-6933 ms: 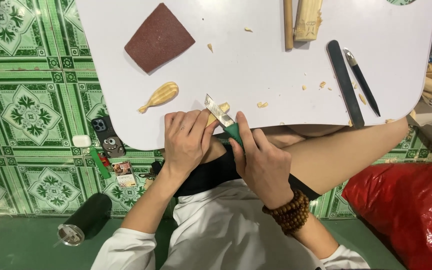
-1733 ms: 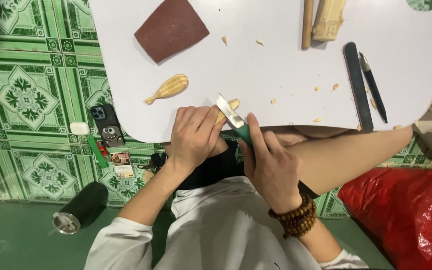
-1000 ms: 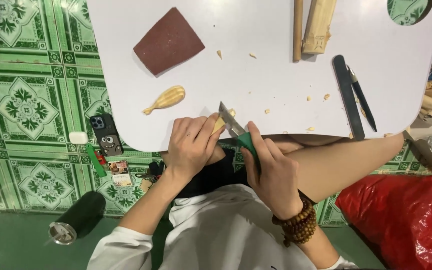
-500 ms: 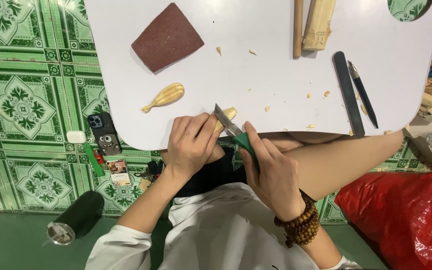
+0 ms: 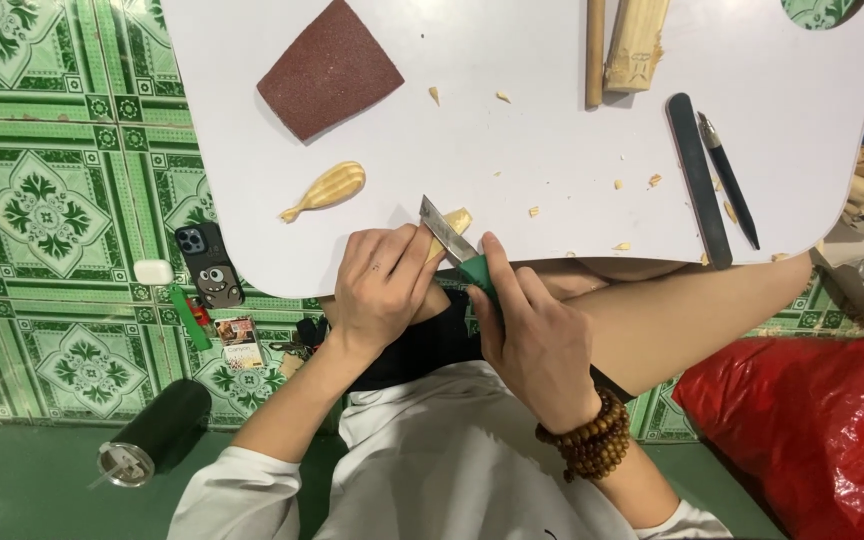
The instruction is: The person carves a small piece of wood using a green utility knife while seated on the floor with a lap desk. They repeatedly shave thin layers from the wood, rotating it to shape different sides, and place the finished piece on the desk.
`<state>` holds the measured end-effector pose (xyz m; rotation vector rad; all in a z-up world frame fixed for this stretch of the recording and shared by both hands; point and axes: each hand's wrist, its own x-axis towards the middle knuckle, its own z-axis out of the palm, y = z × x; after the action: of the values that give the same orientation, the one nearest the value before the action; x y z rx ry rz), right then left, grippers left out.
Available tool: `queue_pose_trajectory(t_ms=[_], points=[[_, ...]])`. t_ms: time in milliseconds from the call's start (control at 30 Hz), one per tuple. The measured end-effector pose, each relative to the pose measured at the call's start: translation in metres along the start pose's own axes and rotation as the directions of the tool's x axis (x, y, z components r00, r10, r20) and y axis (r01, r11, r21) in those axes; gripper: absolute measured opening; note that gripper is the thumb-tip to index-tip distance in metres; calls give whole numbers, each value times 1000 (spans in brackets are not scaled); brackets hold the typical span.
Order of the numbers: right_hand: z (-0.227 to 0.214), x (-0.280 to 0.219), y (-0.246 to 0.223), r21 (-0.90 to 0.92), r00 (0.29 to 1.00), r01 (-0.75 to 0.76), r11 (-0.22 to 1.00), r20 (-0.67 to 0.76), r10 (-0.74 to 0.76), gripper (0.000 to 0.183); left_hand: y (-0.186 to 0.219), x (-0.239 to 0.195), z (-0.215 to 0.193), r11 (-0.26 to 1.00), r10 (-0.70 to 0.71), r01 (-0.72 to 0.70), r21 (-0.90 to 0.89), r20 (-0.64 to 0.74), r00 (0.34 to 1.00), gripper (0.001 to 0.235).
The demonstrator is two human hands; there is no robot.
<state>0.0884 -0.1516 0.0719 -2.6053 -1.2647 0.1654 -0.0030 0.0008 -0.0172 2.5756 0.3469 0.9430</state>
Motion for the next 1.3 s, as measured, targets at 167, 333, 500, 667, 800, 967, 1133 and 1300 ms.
queue_pose_trajectory(t_ms=[167,333,500,667,800,967,1133,1300], points=[[1,-2,0,-56,999,16,998,-35,-18,45,-2,0,3,1000,9,-9,-11,-10,1000,20],[3,-8,2,-162,999,30,986,-28,-35,47,-1,-3,2,1000,0,0,-6,5,1000,19],[2,3,-2,-199,996,49,979,-62,-62,44,-2,3,-1,999,45,-45,-10,4,999,20],[-1,-9,2,-242,996,55,969,-51,-69,47,-3,5,0,997,73,-72,18,-27,997,20],[10,5,11,-457,994,10,890,-92,-58,48,2,9,-3,996,94,-93,16,-41,995,21],[3,-6,15,-108,1000,-15,994,24,18,48,3,3,-3,998,65,-65,-2,-25,998,20],[4,-14,14,108,996,-38,993,88,29,49,3,7,-5,996,88,-87,29,-48,995,21],[-1,-11,12,153,998,-49,987,52,41,46,5,12,-8,998,55,-55,7,-6,998,22]])
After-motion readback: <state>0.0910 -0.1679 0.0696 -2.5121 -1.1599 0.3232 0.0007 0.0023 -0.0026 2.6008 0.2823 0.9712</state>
